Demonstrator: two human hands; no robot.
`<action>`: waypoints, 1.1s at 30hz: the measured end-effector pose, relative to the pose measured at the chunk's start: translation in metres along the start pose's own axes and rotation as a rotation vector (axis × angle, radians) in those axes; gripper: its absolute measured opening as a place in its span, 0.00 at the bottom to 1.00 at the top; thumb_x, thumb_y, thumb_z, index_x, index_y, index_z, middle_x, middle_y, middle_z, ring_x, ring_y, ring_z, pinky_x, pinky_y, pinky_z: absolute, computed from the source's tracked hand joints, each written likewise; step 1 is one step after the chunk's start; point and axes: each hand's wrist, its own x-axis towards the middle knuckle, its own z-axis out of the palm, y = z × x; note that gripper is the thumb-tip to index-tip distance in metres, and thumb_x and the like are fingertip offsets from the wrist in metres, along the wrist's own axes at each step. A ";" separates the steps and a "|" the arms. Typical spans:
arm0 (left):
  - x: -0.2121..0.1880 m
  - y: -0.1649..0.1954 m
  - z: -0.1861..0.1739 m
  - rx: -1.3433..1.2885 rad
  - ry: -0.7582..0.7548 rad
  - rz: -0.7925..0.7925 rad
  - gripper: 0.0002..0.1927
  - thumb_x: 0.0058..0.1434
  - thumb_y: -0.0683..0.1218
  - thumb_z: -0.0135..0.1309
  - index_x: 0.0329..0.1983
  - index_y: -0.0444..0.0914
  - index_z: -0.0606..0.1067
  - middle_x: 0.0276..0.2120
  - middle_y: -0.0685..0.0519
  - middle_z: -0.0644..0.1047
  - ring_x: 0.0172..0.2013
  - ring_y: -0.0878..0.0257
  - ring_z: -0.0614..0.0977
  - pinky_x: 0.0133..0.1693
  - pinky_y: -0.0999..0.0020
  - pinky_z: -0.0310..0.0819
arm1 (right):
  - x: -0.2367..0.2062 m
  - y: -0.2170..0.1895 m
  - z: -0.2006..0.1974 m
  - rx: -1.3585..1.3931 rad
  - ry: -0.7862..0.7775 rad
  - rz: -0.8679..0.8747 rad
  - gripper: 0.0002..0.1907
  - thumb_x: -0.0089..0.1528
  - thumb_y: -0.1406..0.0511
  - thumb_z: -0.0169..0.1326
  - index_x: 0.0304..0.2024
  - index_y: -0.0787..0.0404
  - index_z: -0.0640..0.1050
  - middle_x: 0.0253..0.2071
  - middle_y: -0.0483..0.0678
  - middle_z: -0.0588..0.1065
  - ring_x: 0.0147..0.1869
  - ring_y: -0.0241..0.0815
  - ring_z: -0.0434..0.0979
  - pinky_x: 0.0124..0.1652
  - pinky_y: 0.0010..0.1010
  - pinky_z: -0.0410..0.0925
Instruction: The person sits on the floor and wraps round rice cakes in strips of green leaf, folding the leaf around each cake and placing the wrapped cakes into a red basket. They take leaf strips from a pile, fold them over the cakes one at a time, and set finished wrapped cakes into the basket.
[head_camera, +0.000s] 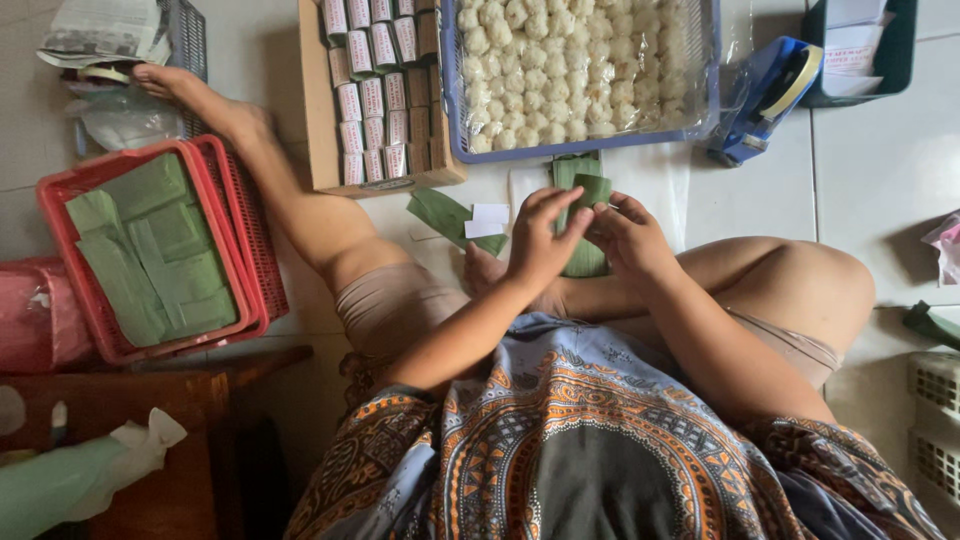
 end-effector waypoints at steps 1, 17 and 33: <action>0.001 -0.006 0.005 -0.126 -0.016 -0.140 0.22 0.63 0.47 0.65 0.59 0.39 0.77 0.50 0.46 0.80 0.49 0.57 0.83 0.50 0.66 0.81 | -0.004 -0.002 0.003 -0.033 0.004 0.000 0.18 0.69 0.68 0.52 0.60 0.65 0.66 0.53 0.51 0.75 0.56 0.44 0.78 0.58 0.38 0.72; 0.002 -0.071 0.017 -0.849 -0.219 -0.418 0.29 0.62 0.34 0.60 0.67 0.26 0.67 0.56 0.46 0.78 0.54 0.62 0.80 0.58 0.68 0.74 | -0.023 -0.014 0.022 -0.087 -0.048 -0.062 0.17 0.71 0.64 0.49 0.60 0.67 0.70 0.52 0.50 0.76 0.56 0.43 0.79 0.57 0.38 0.72; 0.000 -0.030 -0.007 -0.960 -0.274 -0.507 0.20 0.65 0.40 0.60 0.59 0.29 0.75 0.48 0.50 0.82 0.46 0.68 0.81 0.51 0.72 0.76 | -0.025 -0.012 0.032 -0.363 0.018 -0.089 0.17 0.68 0.67 0.54 0.59 0.65 0.71 0.51 0.47 0.77 0.55 0.38 0.78 0.56 0.34 0.72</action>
